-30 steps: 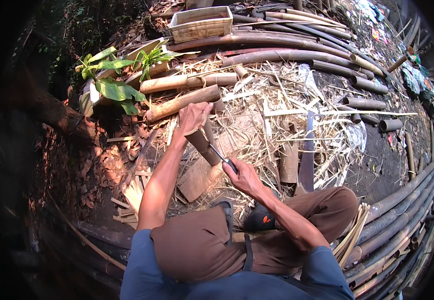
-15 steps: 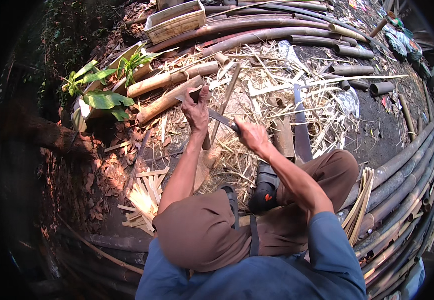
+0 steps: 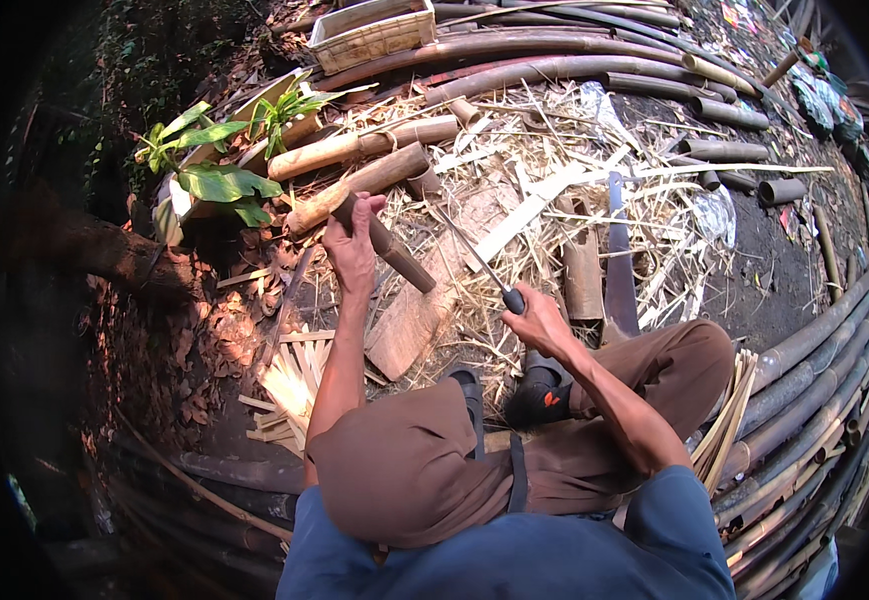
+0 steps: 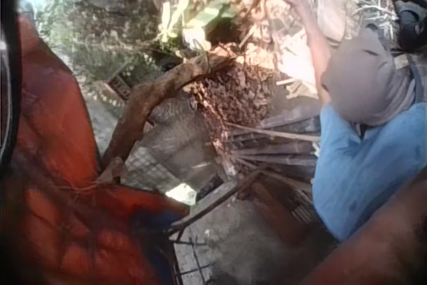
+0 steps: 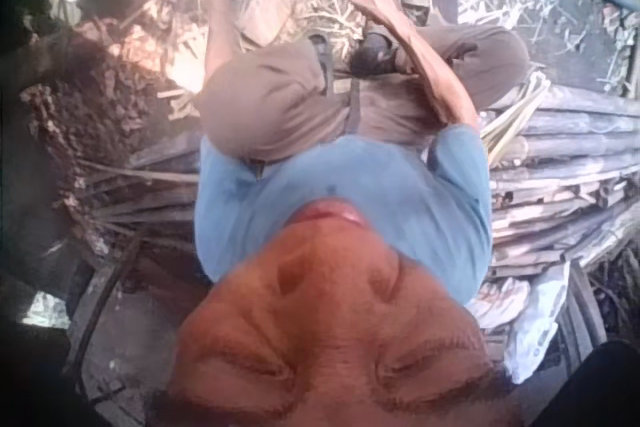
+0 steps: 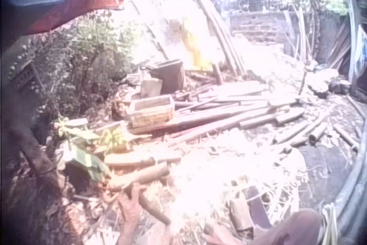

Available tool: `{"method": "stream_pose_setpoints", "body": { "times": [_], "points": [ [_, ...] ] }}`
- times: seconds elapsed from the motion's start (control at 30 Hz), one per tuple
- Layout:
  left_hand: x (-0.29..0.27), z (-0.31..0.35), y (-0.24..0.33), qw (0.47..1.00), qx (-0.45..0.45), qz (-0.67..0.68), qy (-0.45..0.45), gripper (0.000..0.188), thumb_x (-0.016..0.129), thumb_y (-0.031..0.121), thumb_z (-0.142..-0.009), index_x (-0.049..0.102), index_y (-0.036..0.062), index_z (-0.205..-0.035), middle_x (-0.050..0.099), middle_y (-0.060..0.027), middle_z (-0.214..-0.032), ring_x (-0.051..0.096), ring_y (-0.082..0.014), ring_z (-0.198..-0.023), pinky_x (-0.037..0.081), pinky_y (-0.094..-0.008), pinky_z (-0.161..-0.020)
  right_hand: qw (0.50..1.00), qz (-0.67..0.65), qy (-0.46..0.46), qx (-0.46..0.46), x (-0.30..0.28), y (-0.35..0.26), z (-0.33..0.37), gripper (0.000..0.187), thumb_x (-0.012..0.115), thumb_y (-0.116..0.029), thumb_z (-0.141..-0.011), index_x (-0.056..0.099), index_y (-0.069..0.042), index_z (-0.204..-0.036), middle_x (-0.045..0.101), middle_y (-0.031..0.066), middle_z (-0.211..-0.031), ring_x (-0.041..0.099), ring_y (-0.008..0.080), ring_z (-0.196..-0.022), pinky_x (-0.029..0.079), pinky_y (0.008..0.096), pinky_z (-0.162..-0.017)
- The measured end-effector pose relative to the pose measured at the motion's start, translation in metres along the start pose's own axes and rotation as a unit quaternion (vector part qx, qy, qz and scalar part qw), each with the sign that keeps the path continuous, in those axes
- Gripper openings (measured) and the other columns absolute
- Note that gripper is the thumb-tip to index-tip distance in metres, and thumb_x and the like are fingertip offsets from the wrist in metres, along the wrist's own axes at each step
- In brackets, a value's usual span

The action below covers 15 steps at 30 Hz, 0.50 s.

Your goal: The person sits on the ground and uses a machete to split bamboo strips into thinner pieces. They repeatedly position the bamboo, strike it with the blade, and separate the resulting strips.

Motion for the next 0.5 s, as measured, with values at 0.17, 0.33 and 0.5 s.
{"method": "stream_pose_setpoints", "body": {
  "times": [0.17, 0.33, 0.5],
  "points": [
    [0.009, 0.022, 0.005, 0.989, -0.093, -0.057, -0.098, 0.027, 0.066, 0.018, -0.093, 0.068, 0.0016, -0.114, 0.072, -0.0057, -0.099, 0.066, -0.0102, -0.089, 0.052, -0.0244, -0.08, 0.987, -0.104, 0.02, -0.12, -0.041, -0.106, 0.058, 0.042, 0.049, -0.031, -0.098, 0.049, -0.003, -0.129, 0.061, 0.0161, -0.078, 0.06, 0.0235, -0.071, 0.048, 0.0376, -0.069],
    [0.032, 0.049, 0.038, 0.969, -0.121, -0.14, -0.161, 0.026, 0.067, 0.02, -0.093, 0.07, 0.0033, -0.112, 0.067, 0.0001, -0.078, 0.055, -0.0045, -0.07, 0.046, -0.023, -0.062, 0.976, -0.142, -0.005, -0.163, -0.04, -0.151, 0.076, 0.041, 0.044, -0.032, -0.102, 0.047, -0.004, -0.131, 0.051, 0.0077, -0.068, 0.049, 0.0155, -0.063, 0.043, 0.0339, -0.061],
    [0.025, 0.066, 0.007, 0.96, -0.131, -0.139, -0.203, 0.028, 0.064, 0.016, -0.094, 0.066, 0.0008, -0.117, 0.066, -0.0058, -0.097, 0.058, -0.01, -0.089, 0.047, -0.0264, -0.079, 0.98, -0.134, -0.041, -0.143, -0.032, -0.152, 0.082, 0.039, 0.043, -0.032, -0.102, 0.048, -0.005, -0.13, 0.051, 0.01, -0.067, 0.051, 0.0174, -0.062, 0.044, 0.0346, -0.061]
  ]
}}
Point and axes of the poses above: each hand's wrist, its own z-axis away from the middle knuckle, its own x-axis out of the palm, y = z × x, the point moved 6 cm from there along -z, towards the middle knuckle
